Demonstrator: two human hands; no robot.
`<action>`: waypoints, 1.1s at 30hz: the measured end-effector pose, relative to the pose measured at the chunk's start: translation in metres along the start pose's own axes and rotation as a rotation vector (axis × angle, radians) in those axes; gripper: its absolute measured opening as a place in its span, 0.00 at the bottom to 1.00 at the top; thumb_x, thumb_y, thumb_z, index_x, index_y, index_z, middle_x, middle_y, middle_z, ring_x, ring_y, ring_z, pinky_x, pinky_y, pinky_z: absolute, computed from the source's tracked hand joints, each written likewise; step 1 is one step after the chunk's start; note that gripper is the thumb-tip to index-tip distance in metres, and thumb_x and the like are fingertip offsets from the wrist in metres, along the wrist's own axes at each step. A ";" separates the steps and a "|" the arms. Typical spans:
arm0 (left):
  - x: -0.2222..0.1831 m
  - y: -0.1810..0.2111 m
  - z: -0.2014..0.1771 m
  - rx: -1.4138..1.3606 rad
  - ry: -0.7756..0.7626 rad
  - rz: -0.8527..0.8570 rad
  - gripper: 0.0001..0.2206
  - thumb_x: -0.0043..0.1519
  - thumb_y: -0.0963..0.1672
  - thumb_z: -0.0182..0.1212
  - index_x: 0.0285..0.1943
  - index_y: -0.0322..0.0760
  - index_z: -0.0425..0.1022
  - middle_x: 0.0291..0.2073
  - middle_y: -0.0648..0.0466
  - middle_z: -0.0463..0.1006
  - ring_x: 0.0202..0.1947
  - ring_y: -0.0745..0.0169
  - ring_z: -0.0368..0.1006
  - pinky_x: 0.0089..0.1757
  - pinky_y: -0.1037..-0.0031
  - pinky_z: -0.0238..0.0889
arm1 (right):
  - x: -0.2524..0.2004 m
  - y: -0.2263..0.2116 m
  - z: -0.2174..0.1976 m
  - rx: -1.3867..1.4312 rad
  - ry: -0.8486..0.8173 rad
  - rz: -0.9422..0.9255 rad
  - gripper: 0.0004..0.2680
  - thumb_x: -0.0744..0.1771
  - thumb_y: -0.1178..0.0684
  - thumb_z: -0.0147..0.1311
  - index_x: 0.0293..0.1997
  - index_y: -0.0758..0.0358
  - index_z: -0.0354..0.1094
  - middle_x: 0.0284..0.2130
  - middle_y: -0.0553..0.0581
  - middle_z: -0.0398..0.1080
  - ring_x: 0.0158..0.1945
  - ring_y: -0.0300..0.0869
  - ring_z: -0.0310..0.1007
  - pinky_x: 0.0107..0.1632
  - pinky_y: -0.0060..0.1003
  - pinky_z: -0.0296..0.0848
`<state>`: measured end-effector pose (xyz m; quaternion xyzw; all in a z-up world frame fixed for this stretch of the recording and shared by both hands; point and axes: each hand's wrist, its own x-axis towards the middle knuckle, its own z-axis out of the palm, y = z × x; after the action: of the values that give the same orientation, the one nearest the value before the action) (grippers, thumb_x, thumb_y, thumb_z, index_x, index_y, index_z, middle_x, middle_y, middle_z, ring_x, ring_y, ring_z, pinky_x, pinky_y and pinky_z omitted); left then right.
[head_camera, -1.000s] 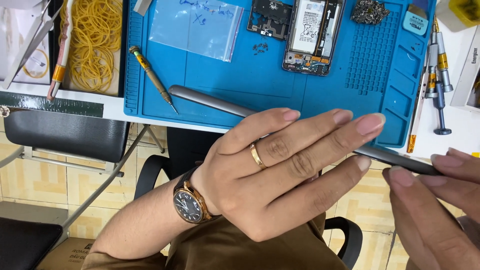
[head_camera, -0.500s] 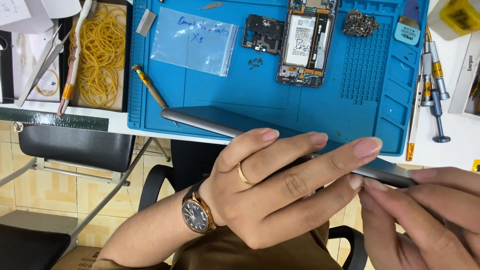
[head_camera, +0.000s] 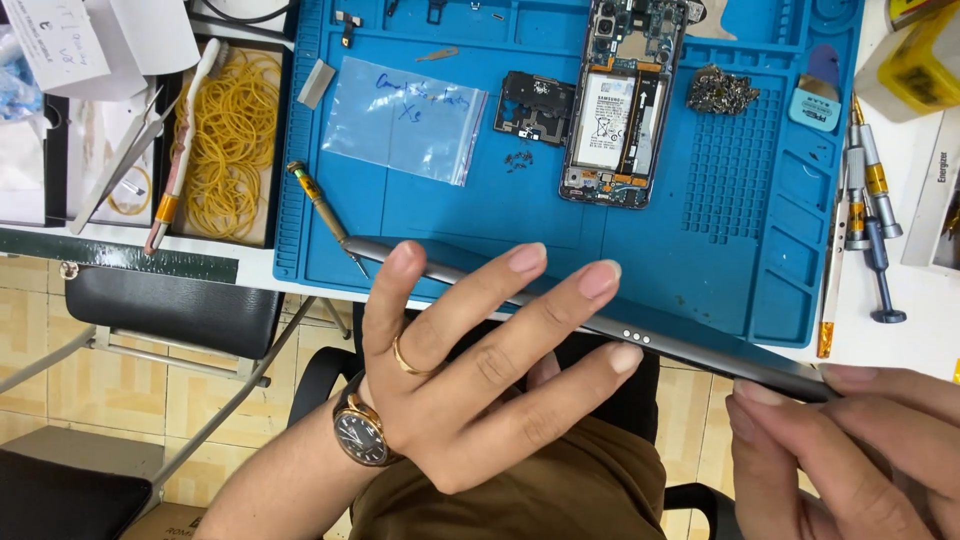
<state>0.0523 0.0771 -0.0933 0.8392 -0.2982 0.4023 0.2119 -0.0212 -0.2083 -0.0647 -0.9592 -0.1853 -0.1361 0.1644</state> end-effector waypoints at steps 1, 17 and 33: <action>-0.003 0.004 0.002 0.003 0.001 0.004 0.16 0.79 0.41 0.47 0.61 0.59 0.82 0.58 0.59 0.88 0.60 0.56 0.83 0.72 0.50 0.48 | 0.000 -0.001 0.001 0.001 0.004 -0.001 0.08 0.71 0.59 0.75 0.55 0.67 0.80 0.48 0.68 0.74 0.61 0.63 0.75 0.68 0.59 0.80; -0.011 0.035 0.019 -0.092 0.077 -0.264 0.18 0.72 0.46 0.43 0.49 0.64 0.84 0.48 0.64 0.87 0.52 0.62 0.82 0.74 0.52 0.38 | 0.016 0.006 0.005 -0.150 -0.155 -0.161 0.08 0.64 0.42 0.71 0.44 0.46 0.83 0.35 0.51 0.81 0.46 0.56 0.80 0.57 0.58 0.77; 0.017 -0.016 -0.015 -0.122 -0.003 0.033 0.18 0.73 0.41 0.44 0.46 0.44 0.86 0.50 0.47 0.88 0.49 0.55 0.91 0.56 0.67 0.76 | 0.025 -0.020 0.009 -0.128 -0.064 0.058 0.06 0.69 0.51 0.72 0.47 0.57 0.83 0.36 0.61 0.81 0.50 0.57 0.82 0.56 0.56 0.82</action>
<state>0.0632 0.0928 -0.0728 0.8205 -0.3361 0.3854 0.2556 -0.0050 -0.1802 -0.0592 -0.9766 -0.1536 -0.1120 0.1006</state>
